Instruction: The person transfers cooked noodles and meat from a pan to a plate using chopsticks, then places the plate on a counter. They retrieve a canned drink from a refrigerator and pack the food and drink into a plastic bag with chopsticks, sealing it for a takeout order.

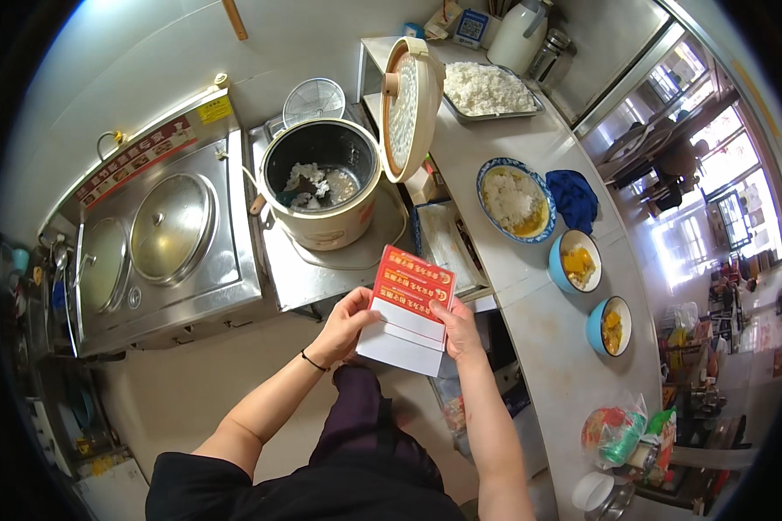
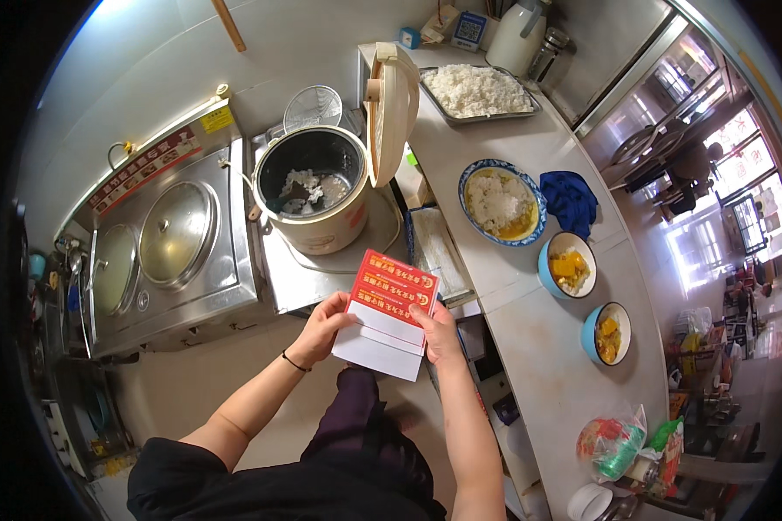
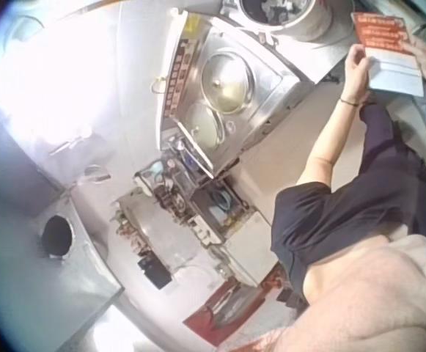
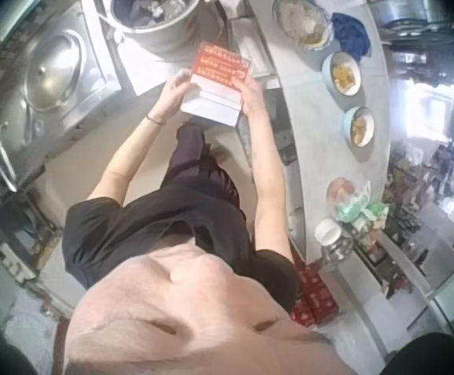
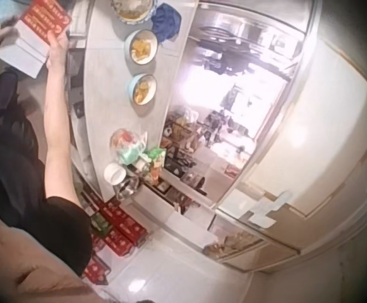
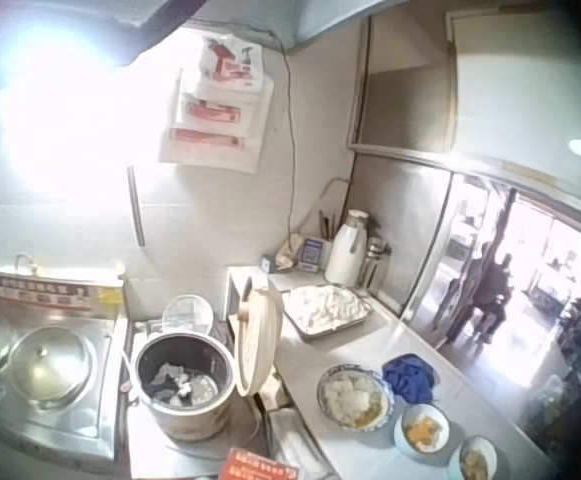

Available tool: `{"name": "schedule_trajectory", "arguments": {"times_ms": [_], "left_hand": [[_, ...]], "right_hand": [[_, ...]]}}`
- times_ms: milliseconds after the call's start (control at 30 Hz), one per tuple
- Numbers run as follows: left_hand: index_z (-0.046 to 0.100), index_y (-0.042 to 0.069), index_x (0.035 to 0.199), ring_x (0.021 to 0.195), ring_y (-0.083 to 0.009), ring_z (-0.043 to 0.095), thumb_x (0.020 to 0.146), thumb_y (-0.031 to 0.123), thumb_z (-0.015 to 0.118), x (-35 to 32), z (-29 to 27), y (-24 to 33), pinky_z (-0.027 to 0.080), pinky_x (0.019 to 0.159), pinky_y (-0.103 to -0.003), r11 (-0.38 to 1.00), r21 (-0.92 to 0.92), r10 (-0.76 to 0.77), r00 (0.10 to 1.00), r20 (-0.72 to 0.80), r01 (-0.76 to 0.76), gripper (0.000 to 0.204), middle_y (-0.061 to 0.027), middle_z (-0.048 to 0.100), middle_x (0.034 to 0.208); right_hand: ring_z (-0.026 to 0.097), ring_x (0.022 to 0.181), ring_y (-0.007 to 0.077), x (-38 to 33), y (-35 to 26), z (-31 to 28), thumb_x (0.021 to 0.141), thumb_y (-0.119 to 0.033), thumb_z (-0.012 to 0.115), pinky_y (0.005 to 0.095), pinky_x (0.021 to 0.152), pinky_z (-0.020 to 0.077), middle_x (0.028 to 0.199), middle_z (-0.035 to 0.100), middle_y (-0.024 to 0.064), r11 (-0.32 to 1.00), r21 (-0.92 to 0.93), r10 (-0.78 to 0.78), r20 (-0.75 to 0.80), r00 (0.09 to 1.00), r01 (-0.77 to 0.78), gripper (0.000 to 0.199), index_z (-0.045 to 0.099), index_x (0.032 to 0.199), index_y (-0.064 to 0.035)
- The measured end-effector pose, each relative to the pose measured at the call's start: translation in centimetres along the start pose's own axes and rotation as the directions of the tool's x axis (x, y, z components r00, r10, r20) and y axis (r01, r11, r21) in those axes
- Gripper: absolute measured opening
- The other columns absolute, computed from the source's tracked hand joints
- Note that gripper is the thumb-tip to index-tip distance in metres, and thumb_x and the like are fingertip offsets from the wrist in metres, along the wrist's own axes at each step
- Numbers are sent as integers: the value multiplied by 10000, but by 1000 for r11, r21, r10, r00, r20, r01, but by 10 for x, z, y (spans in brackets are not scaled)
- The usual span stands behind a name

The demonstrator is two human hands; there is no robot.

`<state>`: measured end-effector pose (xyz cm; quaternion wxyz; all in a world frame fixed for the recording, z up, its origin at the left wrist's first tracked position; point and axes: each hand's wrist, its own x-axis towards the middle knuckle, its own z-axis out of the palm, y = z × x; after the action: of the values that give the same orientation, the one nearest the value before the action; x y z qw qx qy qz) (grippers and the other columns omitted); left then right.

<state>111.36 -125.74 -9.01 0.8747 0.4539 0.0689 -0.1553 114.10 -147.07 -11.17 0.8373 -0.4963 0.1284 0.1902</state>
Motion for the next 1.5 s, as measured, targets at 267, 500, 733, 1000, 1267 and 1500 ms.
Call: {"name": "schedule_trajectory", "arguments": {"times_ms": [267,500,733,1000,1267,1500], "left_hand": [[557,15,902,739,-42,506,841,52,556,-57,59,-3,413,677,-192,963,219,159,987,15,-158,72,25,565,798],[553,12,911,764,-36,492,829,35,572,-103,123,-13,403,682,-178,909,341,190,966,176,-241,88,28,544,822],[561,-11,940,795,-47,512,830,2,553,-117,157,-32,421,704,-191,828,435,229,921,314,-354,111,8,560,859],[596,-18,899,704,-62,509,811,-12,567,-128,189,-37,402,636,-193,691,529,288,859,424,-492,93,-11,532,771],[625,-23,870,635,-100,530,766,-55,582,-130,201,-38,418,551,-209,460,591,415,749,517,-663,117,-58,545,741],[627,-29,882,666,-114,557,775,-53,574,-129,202,-33,436,574,-219,439,619,409,759,507,-651,122,-72,559,754]], "right_hand": [[509,712,191,-106,-39,23,735,-149,694,317,653,440,848,513,69,226,-936,-820,-33,572,270,375,534,1046,-13],[635,699,211,-179,-61,37,711,-35,670,268,634,519,819,630,101,169,-837,-668,291,685,520,148,636,854,-14],[646,720,232,-227,-75,15,715,-18,639,274,649,521,812,654,115,138,-820,-720,301,625,555,112,637,824,5],[641,715,253,-257,-84,-3,691,-19,641,302,649,517,804,651,116,78,-837,-770,294,567,541,100,630,789,-1],[606,637,274,-263,-87,-4,676,-10,614,325,565,497,743,620,112,-55,-871,-767,350,538,489,59,589,729,-12],[615,596,216,-258,-84,0,671,3,614,277,544,492,705,624,102,-106,-891,-803,338,491,441,62,599,731,-4]]}}
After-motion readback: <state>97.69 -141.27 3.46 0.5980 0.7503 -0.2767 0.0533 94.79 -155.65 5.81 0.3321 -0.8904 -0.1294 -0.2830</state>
